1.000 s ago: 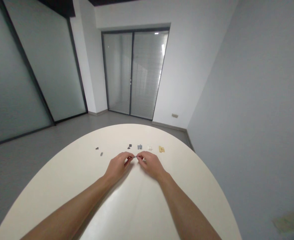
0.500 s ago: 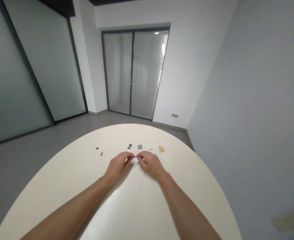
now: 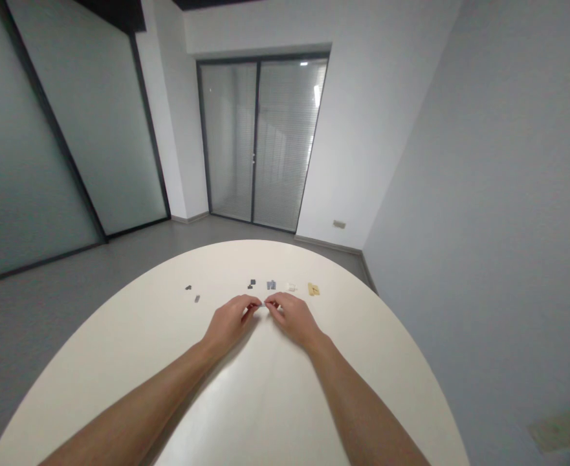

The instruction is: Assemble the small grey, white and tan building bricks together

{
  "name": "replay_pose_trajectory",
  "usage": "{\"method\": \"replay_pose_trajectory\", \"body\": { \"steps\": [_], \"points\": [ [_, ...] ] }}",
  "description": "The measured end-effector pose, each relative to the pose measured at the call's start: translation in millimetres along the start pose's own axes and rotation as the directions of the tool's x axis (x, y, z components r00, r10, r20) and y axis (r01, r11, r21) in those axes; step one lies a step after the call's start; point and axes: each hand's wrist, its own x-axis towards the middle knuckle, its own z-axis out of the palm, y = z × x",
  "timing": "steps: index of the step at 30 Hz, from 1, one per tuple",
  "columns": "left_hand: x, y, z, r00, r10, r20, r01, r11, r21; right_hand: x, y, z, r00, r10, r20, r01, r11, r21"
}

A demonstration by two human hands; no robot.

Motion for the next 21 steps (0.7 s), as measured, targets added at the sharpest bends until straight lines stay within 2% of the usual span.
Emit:
{"method": "replay_pose_trajectory", "body": {
  "steps": [9,18,21],
  "points": [
    [0.3,-2.8,1.0,0.999,-0.015,0.03,0.015,1.0,0.002,-0.3,-1.4,-0.8,1.0,-0.009,-0.008,0.009,1.0,0.002],
    [2.4,-0.6,-2.0,1.0,-0.012,0.011,0.012,1.0,-0.023,-0.3,-1.2,1.0,1.0,-0.009,-0.014,0.009,1.0,-0.014],
    [6.8,3.0,-4.4,0.998,-0.043,0.051,0.045,0.998,-0.038,-0.8,-0.7,1.8,1.0,0.0,-0.03,0.0,1.0,-0.012]
  ]
}}
